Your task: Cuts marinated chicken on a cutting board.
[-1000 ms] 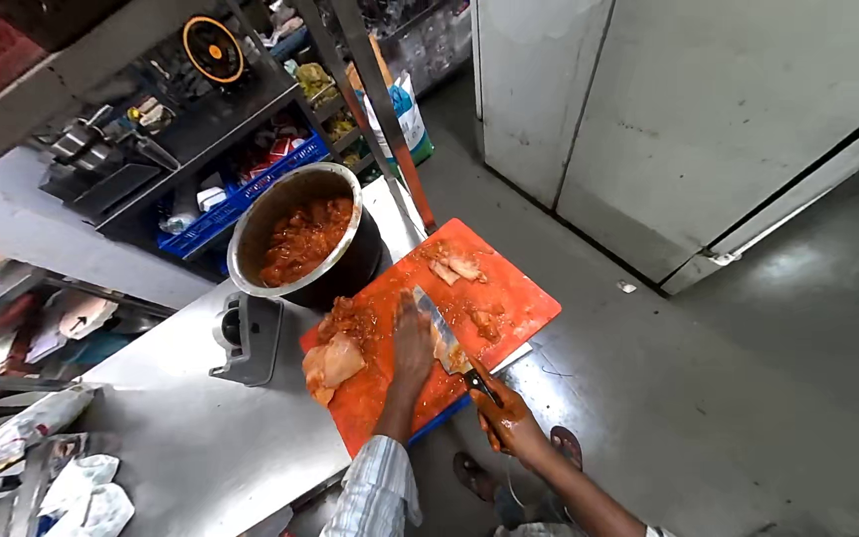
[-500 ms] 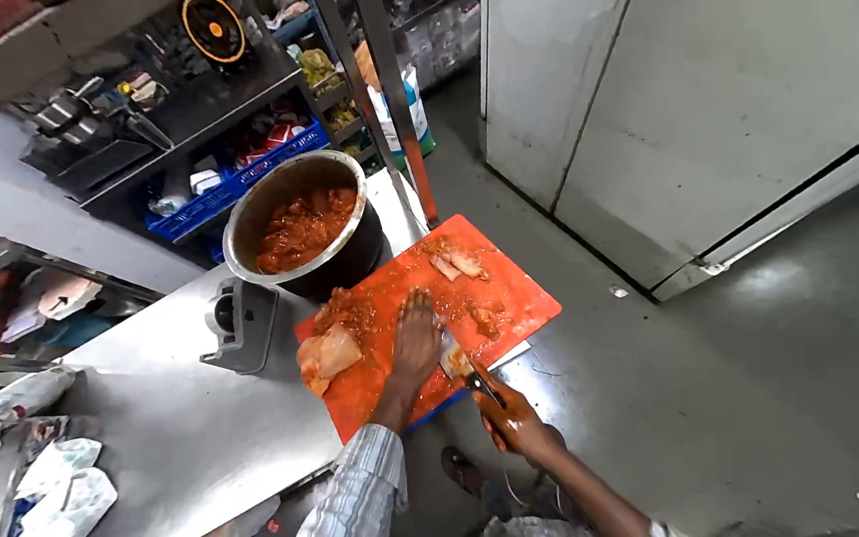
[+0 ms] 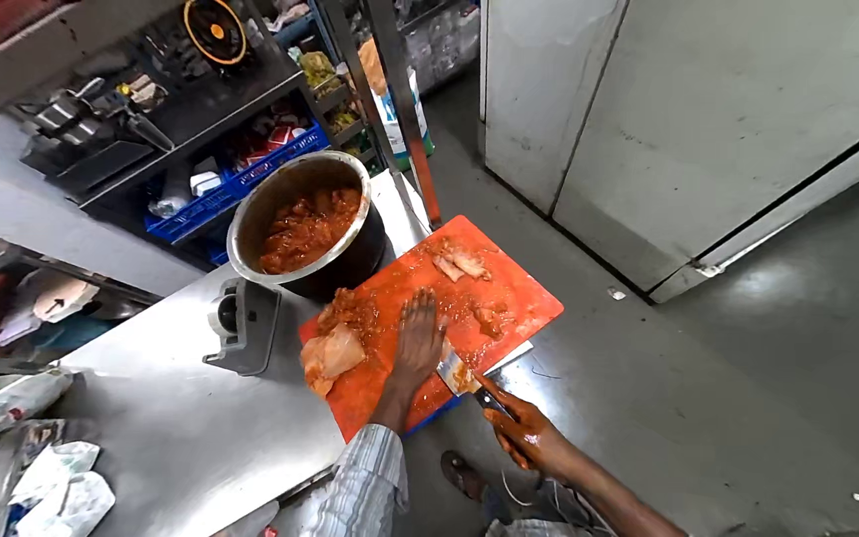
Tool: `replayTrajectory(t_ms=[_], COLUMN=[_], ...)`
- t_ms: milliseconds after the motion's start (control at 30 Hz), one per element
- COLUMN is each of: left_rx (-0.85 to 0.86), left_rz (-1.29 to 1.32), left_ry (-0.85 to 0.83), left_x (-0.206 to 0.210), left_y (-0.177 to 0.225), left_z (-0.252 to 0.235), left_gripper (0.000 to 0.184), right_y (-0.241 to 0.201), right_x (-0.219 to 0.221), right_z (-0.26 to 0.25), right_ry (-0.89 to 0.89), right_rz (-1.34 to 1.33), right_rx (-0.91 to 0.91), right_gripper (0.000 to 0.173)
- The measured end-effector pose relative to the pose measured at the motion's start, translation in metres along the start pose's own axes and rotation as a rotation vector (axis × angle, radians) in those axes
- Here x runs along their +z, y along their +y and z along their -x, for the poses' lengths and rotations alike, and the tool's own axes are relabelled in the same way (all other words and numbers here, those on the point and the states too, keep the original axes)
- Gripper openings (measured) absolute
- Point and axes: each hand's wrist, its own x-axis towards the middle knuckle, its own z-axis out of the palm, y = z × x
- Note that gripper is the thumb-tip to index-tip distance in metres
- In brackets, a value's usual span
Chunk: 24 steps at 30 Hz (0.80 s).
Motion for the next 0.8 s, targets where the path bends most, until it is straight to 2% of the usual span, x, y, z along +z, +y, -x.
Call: replayTrajectory(t_ms=[67,133,167,233,300,433,500,633,733,800], left_rx=[-0.024,-0.186,-0.302,-0.425,-0.453,-0.290,-0.230,-0.183,-0.156,-0.132], left_rz=[0.146,0.533,0.697,0.793,0.711,0.226,0.023,-0.061,-0.048,-0.047], left_ry=[-0.027,-0.008,0.064,0.281,0.365,0.157,0.066,-0.044,-0.026,0.000], left_x=[-0.007,-0.022,-0.028,-0.035,-0.033,0.004,0.013,0.013,0.012,0.014], left_y=[0.002,0.002,0.002,0.002,0.005,0.014,0.020,0.021,0.019,0.016], left_z=[0.002,0.004,0.007,0.011,0.014,0.010,0.005,0.003,0.001,0.003], left_gripper=[0.059,0.063,0.069,0.072,0.067,0.058,0.061,0.056,0.052,0.052], right_y=[-0.002,-0.003,-0.001,0.000,0.000,0.001,0.001,-0.006,-0.011,-0.009], right_x=[-0.002,0.000,0.000,0.002,0.005,0.011,0.013,0.010,0.002,-0.004], right_z=[-0.005,-0.010,-0.011,-0.009,-0.007,-0.007,-0.006,-0.019,-0.035,-0.023], right_ry=[0.011,0.030,0.036,0.048,0.056,0.071,0.080,0.073,0.041,0.017], right_rz=[-0.013,-0.038,-0.051,-0.075,-0.082,-0.067,-0.054,-0.028,-0.020,0.006], right_rx=[0.007,-0.001,-0.001,-0.003,-0.006,-0.014,-0.016,-0.014,-0.029,-0.022], right_gripper=[0.062,0.061,0.060,0.061,0.061,0.063,0.064,0.061,0.062,0.062])
